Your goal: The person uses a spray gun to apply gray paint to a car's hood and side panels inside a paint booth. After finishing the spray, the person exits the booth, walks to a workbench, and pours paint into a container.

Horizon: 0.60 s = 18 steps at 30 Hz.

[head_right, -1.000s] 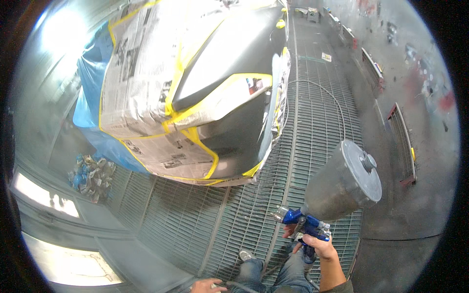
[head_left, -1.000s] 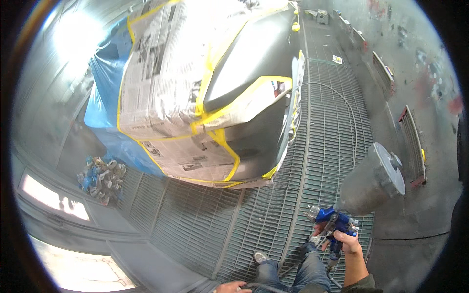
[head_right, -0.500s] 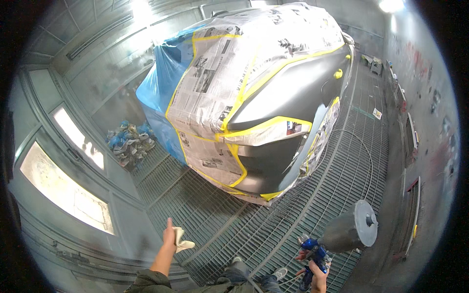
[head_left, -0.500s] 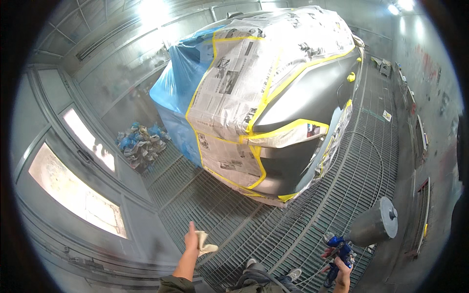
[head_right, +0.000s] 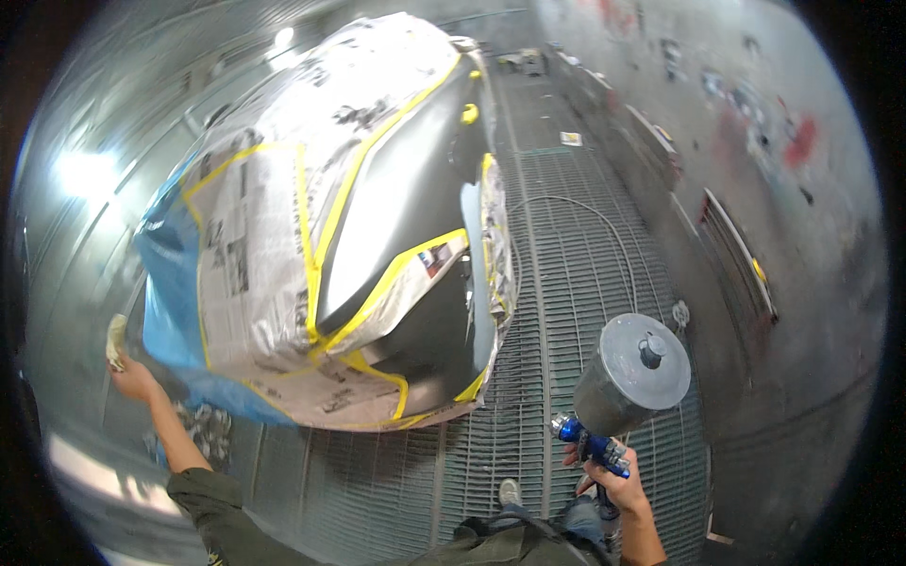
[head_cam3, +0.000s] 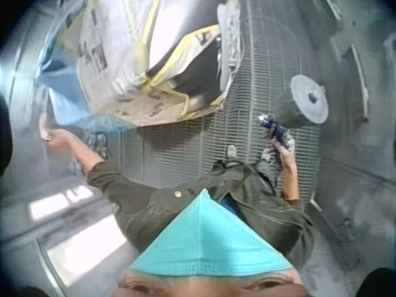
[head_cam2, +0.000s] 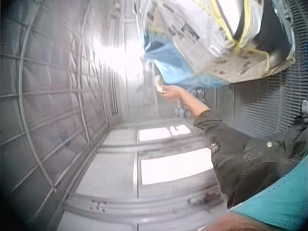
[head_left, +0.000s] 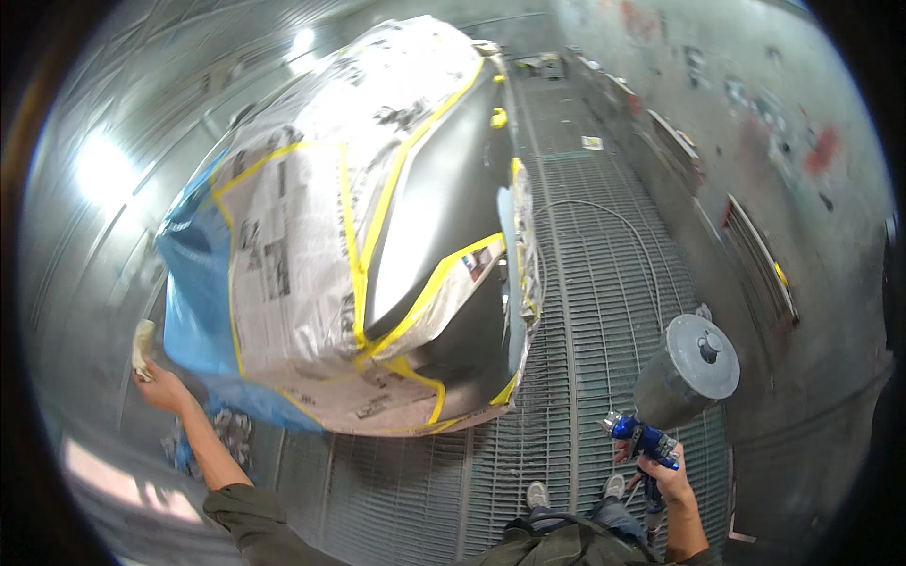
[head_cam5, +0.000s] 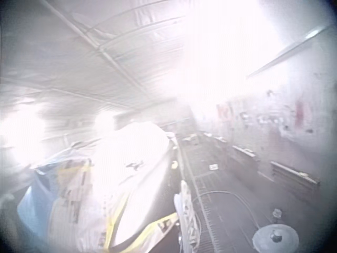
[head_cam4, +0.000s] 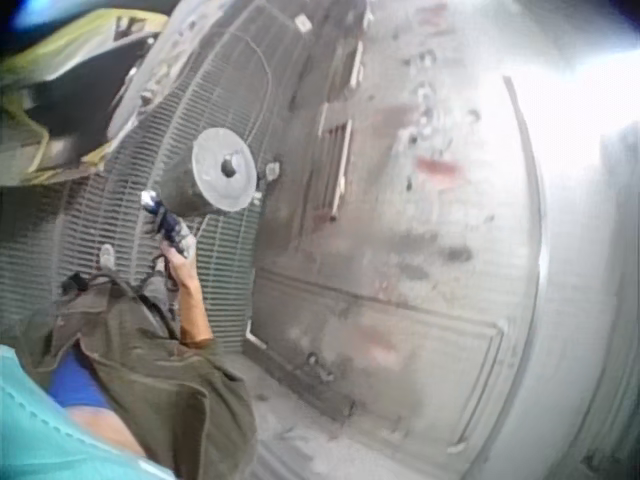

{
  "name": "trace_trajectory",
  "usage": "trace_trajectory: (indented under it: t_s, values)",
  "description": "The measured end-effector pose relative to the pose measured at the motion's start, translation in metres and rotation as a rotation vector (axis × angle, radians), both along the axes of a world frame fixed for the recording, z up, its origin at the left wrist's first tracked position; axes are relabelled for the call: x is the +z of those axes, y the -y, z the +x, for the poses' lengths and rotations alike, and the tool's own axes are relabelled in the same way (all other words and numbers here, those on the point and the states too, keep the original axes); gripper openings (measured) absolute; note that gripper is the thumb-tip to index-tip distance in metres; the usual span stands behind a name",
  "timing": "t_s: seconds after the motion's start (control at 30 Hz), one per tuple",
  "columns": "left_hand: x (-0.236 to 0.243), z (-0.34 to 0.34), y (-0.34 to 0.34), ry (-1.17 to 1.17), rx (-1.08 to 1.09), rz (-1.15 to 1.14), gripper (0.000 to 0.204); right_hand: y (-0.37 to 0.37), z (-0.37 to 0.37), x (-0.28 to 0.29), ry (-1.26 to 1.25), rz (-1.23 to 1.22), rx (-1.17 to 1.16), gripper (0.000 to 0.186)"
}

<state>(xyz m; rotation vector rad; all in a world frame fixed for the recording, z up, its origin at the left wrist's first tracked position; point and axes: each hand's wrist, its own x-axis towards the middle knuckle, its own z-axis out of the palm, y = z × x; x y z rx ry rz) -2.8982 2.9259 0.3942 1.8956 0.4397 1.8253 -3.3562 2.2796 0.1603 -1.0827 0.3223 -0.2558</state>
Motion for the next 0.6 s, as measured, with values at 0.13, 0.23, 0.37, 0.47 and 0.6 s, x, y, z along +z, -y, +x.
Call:
trace_trajectory:
  t_s: [0.13,0.23,0.37,0.47,0.6]
  values:
    - [0.028,0.118,0.025,-0.326,-0.406,0.422,0.061,-0.024,0.000,0.011,0.008,-0.018,-0.049,0.043]
    - [0.001,0.157,0.055,-0.736,-0.259,0.443,0.066,-0.029,-0.006,0.016,-0.002,-0.057,-0.097,0.040]
    - [0.020,0.152,0.052,-0.568,-0.491,0.398,0.061,-0.028,-0.011,0.012,0.018,-0.043,-0.205,0.033]
    - [0.023,0.057,0.142,-0.290,-0.566,0.508,0.051,-0.011,-0.018,0.013,-0.031,-0.127,-0.358,0.032]
    - [-0.055,-0.118,0.306,-0.555,-1.157,0.602,0.019,0.040,-0.033,-0.006,-0.024,-0.211,-0.663,0.040]
